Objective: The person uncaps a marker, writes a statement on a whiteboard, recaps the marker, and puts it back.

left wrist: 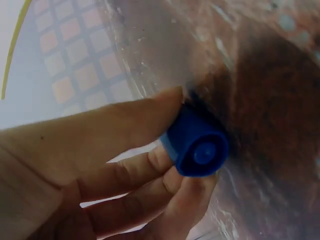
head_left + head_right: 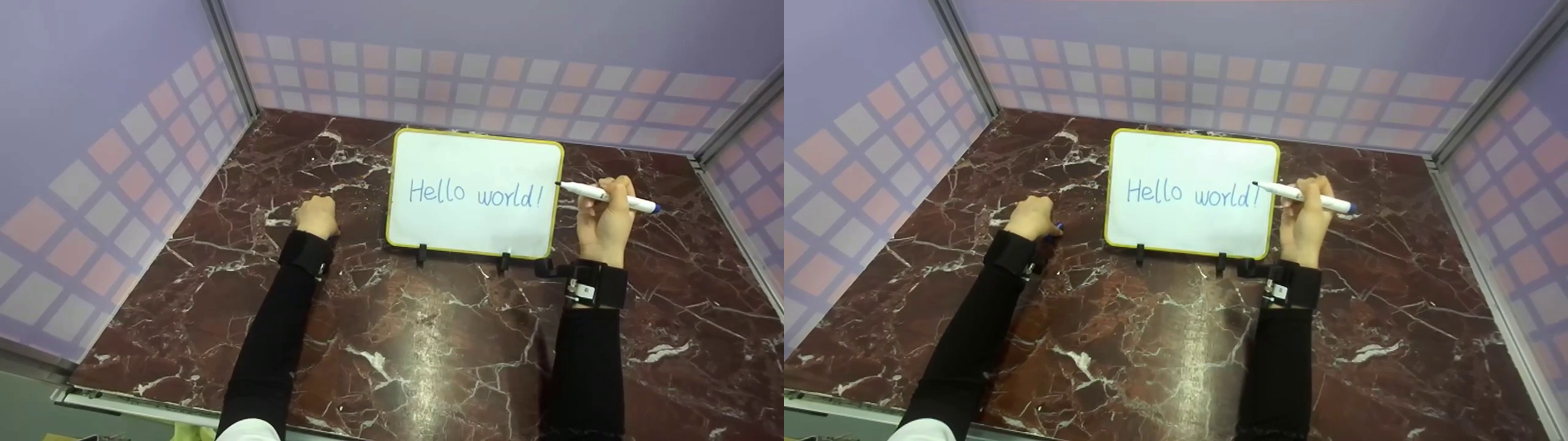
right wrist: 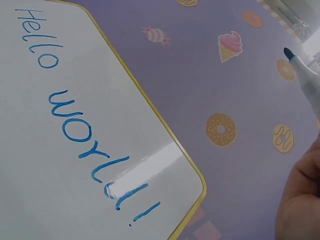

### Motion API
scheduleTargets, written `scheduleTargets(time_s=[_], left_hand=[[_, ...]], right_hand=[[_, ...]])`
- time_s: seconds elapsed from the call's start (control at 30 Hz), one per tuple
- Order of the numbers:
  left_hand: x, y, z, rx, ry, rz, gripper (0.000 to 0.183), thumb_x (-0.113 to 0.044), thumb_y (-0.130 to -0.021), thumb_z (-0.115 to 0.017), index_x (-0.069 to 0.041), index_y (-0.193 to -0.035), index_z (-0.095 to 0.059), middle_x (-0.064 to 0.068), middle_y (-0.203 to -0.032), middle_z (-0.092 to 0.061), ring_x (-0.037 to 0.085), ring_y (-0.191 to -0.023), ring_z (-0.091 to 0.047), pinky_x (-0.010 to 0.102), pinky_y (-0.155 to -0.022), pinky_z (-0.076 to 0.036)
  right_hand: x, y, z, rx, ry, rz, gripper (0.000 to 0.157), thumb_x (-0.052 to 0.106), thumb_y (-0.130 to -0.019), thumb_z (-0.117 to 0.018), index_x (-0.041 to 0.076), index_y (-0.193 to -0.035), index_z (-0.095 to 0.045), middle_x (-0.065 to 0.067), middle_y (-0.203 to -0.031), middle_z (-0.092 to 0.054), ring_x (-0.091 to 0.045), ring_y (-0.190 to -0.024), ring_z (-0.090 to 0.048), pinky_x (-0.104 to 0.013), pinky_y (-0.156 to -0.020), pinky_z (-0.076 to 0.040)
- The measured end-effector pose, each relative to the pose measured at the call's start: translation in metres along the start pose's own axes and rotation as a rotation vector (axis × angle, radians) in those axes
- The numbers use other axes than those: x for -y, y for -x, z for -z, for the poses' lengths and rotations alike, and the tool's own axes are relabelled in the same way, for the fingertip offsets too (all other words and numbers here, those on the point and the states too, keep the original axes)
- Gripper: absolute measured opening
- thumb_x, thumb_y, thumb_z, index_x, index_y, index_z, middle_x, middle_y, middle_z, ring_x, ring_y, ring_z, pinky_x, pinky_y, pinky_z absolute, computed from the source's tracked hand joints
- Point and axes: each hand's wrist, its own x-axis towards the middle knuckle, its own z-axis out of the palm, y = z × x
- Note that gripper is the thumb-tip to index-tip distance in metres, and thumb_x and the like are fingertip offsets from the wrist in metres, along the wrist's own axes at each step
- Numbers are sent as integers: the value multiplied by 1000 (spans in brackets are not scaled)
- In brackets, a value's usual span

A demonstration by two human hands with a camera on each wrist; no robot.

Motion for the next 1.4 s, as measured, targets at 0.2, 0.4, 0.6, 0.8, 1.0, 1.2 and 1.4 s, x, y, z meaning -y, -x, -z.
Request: scheduleTargets(time_s=[0.2,0.4,0.6,0.8,1.0,1.2,1.4], left_hand=[[-1,4,7,-189,71,-50,35,-15,-80,-79,4,-107,-68,26,-114,-69,47,-105,-66,59,-84,-58],[-25,21,26,-497,193,-225,21,-16,-83,-78,0,-95,-72,20,-99,-74,41,-88,-71,51,-75,-60],[-58,48,34,-662,236,-515,22,-18,-86,-76,-3,-102,-73,13,-101,-74,32,-86,-72,41,-77,-61],[-81,68,33,-829,232,-802,17,-16,-86,-75,-4,-99,-75,10,-98,-74,25,-89,-70,39,-87,-56],[-92,80,29,-837,285,-913,15,-14,-89,-73,-5,-101,-76,8,-98,-73,22,-90,-68,37,-90,-54],[-97,84,29,-818,323,-948,16,-14,-89,-74,-4,-101,-76,8,-98,-73,22,-90,-68,35,-89,-54],[-99,87,30,-819,352,-988,17,-14,-89,-73,-4,-102,-76,8,-98,-74,21,-89,-68,34,-88,-54]], right_hand=[[2,1,-3,-33,2,-7,26,-15,-92,-41,-4,-70,-50,-10,-52,-54,-14,-40,-45,-15,-39,-31],[-1,4,-11,-1,54,26,28,-16,-92,-41,-2,-68,-47,-9,-52,-52,-14,-40,-44,-15,-39,-29],[-17,15,-29,108,167,82,32,-19,-87,-41,1,-63,-46,-6,-56,-51,-12,-42,-46,-14,-38,-31],[-39,39,-58,212,306,74,34,-20,-85,-44,2,-59,-45,-6,-61,-50,-13,-48,-50,-17,-42,-40],[-61,64,-76,333,518,30,36,-16,-86,-50,8,-58,-47,-2,-60,-52,-10,-47,-49,-16,-41,-39],[-70,75,-80,382,539,11,35,-14,-86,-51,8,-59,-48,-3,-61,-54,-10,-46,-47,-16,-42,-36],[-72,76,-79,382,560,20,35,-13,-86,-51,9,-60,-48,-3,-62,-54,-10,-46,-47,-17,-42,-35]])
